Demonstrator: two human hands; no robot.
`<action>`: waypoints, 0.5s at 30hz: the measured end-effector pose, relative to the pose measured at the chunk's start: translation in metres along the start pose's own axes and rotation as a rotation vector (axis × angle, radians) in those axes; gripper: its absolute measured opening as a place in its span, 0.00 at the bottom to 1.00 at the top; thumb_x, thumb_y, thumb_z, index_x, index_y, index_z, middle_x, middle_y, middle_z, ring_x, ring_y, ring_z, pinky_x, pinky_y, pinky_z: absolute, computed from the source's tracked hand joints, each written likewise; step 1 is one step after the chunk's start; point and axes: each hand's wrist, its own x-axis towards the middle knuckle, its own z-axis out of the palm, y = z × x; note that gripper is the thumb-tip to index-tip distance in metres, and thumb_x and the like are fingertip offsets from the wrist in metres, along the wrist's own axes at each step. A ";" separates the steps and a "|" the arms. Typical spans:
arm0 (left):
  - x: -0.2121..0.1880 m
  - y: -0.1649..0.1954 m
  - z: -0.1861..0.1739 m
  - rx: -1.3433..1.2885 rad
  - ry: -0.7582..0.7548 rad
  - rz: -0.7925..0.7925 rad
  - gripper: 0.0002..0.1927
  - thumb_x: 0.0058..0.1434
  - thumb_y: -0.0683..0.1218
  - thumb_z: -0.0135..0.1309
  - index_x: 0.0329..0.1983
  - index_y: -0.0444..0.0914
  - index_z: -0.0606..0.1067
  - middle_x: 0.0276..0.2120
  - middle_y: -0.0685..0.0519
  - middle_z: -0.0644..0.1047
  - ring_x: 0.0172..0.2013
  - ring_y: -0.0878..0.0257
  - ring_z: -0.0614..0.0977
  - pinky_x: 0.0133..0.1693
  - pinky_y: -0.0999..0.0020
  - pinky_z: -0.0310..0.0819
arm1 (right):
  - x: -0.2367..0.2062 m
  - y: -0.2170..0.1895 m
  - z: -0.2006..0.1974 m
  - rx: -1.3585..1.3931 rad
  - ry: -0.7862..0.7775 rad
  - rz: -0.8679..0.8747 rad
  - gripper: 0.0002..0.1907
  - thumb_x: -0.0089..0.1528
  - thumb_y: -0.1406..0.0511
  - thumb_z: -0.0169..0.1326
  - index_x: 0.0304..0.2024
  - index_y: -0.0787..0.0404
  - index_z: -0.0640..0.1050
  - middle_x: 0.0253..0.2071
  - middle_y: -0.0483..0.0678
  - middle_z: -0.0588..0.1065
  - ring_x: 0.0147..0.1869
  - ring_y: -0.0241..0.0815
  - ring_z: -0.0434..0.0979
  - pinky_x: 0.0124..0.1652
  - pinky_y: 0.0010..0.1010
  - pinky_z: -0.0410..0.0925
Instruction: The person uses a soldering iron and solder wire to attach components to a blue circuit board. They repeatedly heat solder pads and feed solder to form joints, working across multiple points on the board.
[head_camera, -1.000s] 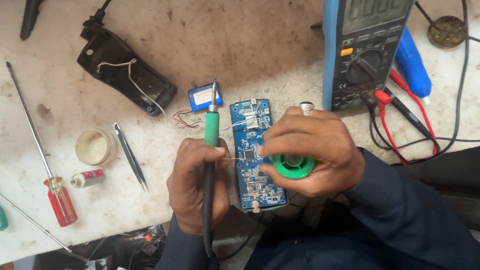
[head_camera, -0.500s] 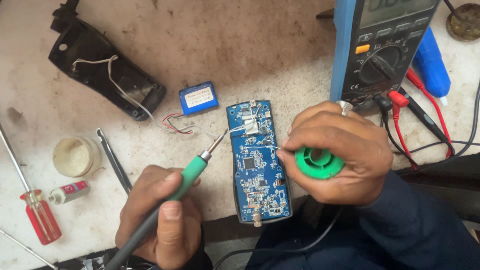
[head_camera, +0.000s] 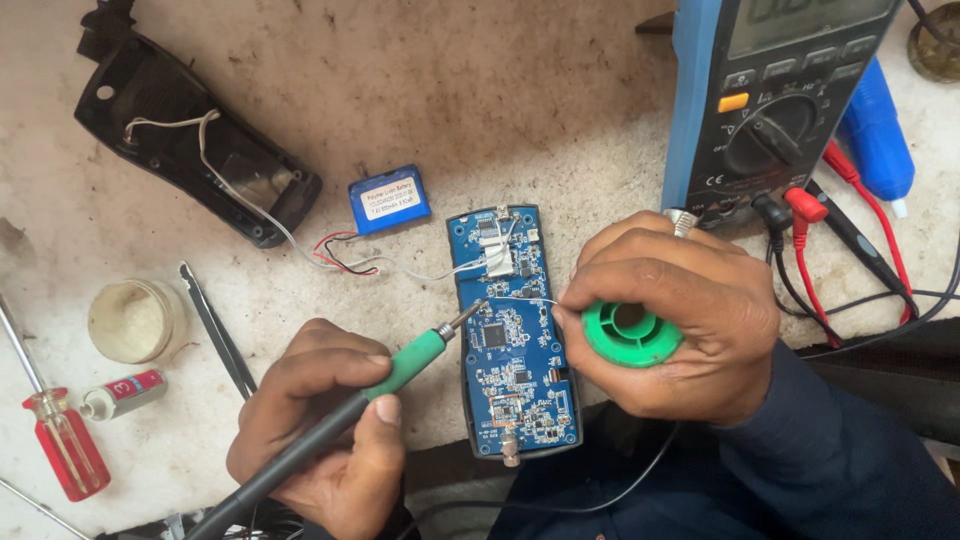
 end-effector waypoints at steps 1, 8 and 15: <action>0.001 0.001 -0.001 0.019 -0.010 -0.010 0.12 0.58 0.34 0.55 0.46 0.30 0.73 0.31 0.43 0.78 0.30 0.63 0.77 0.36 0.75 0.69 | 0.000 0.001 0.000 0.003 0.000 -0.006 0.13 0.53 0.74 0.67 0.37 0.62 0.78 0.33 0.47 0.78 0.41 0.39 0.82 0.37 0.25 0.73; 0.003 0.004 -0.002 0.064 -0.039 -0.029 0.12 0.57 0.34 0.55 0.45 0.30 0.74 0.31 0.44 0.78 0.30 0.64 0.77 0.35 0.75 0.69 | 0.001 0.002 0.001 -0.010 -0.015 -0.023 0.14 0.52 0.74 0.67 0.38 0.61 0.78 0.32 0.46 0.78 0.41 0.40 0.82 0.38 0.26 0.73; 0.004 0.005 -0.002 0.094 -0.048 -0.029 0.12 0.56 0.35 0.55 0.45 0.31 0.74 0.30 0.45 0.78 0.31 0.64 0.78 0.36 0.75 0.70 | 0.002 0.002 0.002 -0.022 -0.012 -0.037 0.14 0.52 0.74 0.68 0.37 0.61 0.78 0.32 0.47 0.78 0.41 0.41 0.82 0.37 0.26 0.73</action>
